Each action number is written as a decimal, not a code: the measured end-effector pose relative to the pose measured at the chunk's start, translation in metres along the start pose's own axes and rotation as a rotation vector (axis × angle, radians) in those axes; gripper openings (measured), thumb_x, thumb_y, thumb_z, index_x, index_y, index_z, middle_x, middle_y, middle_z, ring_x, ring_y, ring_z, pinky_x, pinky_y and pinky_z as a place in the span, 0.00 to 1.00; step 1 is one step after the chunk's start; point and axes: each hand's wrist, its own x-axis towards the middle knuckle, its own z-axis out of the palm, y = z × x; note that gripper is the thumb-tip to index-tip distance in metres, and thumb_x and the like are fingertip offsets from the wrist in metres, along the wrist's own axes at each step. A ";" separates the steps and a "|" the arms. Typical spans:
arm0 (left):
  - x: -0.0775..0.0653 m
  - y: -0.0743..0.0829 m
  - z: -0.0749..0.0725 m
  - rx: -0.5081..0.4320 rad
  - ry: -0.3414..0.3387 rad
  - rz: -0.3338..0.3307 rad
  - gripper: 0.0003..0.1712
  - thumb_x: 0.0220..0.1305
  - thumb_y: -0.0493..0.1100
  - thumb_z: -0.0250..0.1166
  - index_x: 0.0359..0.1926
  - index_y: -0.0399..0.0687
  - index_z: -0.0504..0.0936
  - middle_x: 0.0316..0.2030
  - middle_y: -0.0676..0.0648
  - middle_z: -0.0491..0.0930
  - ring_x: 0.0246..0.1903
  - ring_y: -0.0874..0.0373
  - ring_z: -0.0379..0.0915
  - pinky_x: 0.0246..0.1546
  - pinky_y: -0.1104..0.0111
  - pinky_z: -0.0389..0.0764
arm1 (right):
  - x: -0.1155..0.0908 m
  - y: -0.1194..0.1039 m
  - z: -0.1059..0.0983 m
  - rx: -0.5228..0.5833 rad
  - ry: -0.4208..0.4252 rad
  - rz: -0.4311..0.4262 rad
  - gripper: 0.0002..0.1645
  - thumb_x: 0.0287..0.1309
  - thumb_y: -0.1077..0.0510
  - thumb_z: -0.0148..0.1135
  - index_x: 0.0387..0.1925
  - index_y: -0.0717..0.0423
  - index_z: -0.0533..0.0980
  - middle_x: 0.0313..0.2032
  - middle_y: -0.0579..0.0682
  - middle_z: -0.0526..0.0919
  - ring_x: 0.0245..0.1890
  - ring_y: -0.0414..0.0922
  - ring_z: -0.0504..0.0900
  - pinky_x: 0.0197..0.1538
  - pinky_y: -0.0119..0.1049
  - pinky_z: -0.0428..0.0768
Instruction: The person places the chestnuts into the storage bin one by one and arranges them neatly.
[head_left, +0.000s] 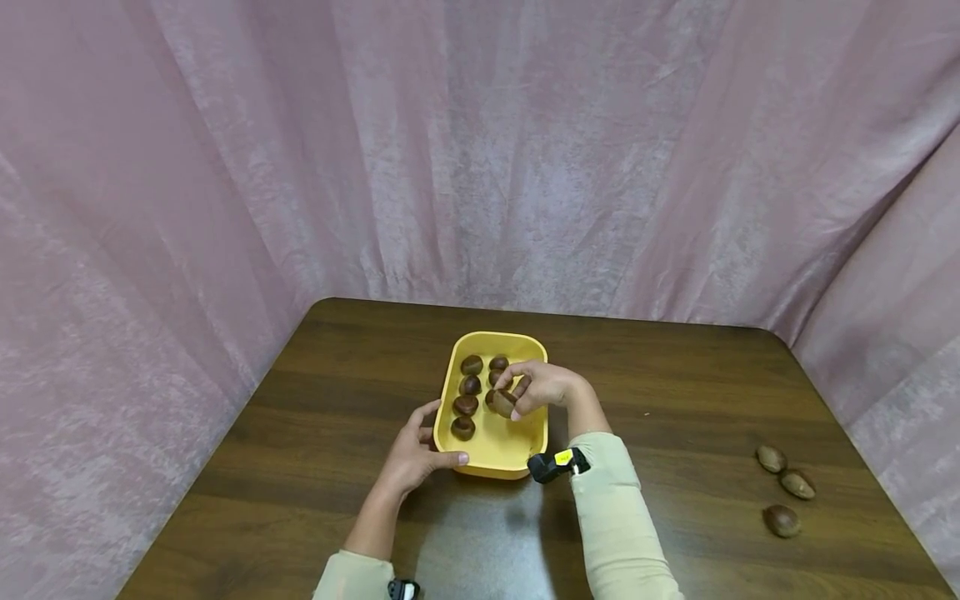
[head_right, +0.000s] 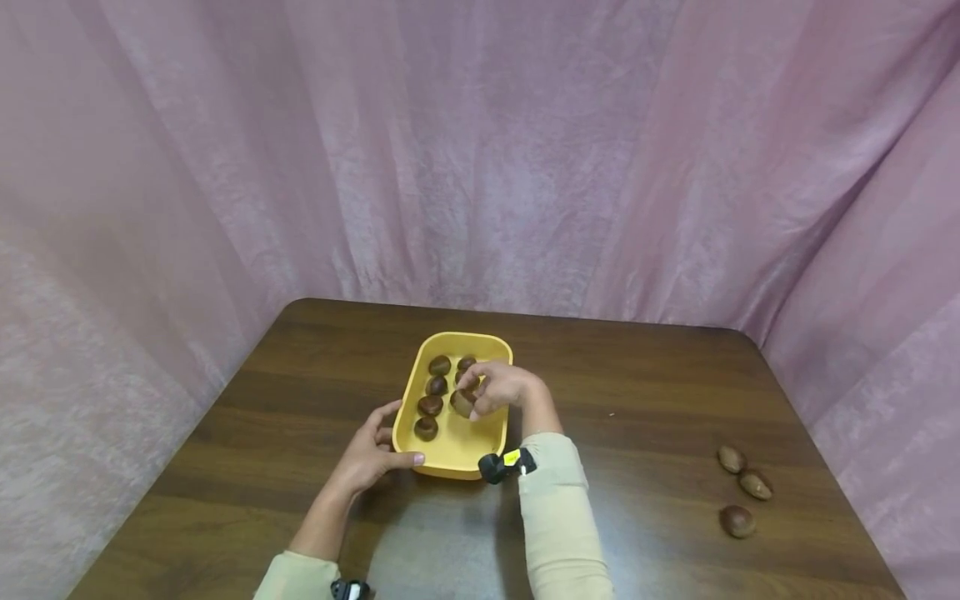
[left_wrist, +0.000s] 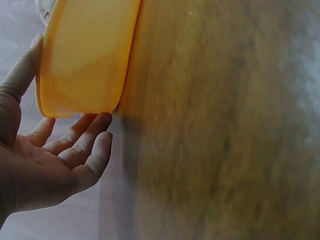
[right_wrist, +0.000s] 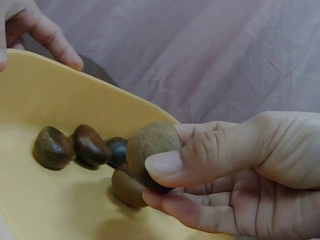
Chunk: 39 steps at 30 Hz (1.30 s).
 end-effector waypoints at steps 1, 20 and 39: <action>0.001 -0.001 0.000 0.003 0.006 0.003 0.57 0.36 0.34 0.79 0.68 0.46 0.57 0.42 0.31 0.76 0.33 0.50 0.77 0.32 0.62 0.75 | 0.002 -0.001 0.001 0.008 -0.002 0.011 0.29 0.35 0.73 0.72 0.44 0.56 0.76 0.37 0.61 0.78 0.32 0.47 0.77 0.33 0.38 0.76; -0.016 0.027 0.000 -0.010 -0.030 -0.005 0.54 0.41 0.31 0.76 0.68 0.38 0.55 0.45 0.26 0.73 0.32 0.51 0.77 0.31 0.64 0.75 | 0.017 0.001 0.027 0.059 -0.006 0.106 0.28 0.37 0.76 0.69 0.44 0.58 0.75 0.27 0.53 0.77 0.18 0.44 0.71 0.24 0.37 0.71; -0.016 0.025 -0.002 -0.023 -0.040 -0.008 0.54 0.42 0.31 0.75 0.68 0.40 0.54 0.46 0.26 0.73 0.33 0.51 0.77 0.31 0.64 0.75 | 0.024 0.003 0.045 0.033 0.129 0.171 0.25 0.37 0.77 0.69 0.41 0.62 0.75 0.39 0.56 0.74 0.30 0.48 0.79 0.34 0.43 0.80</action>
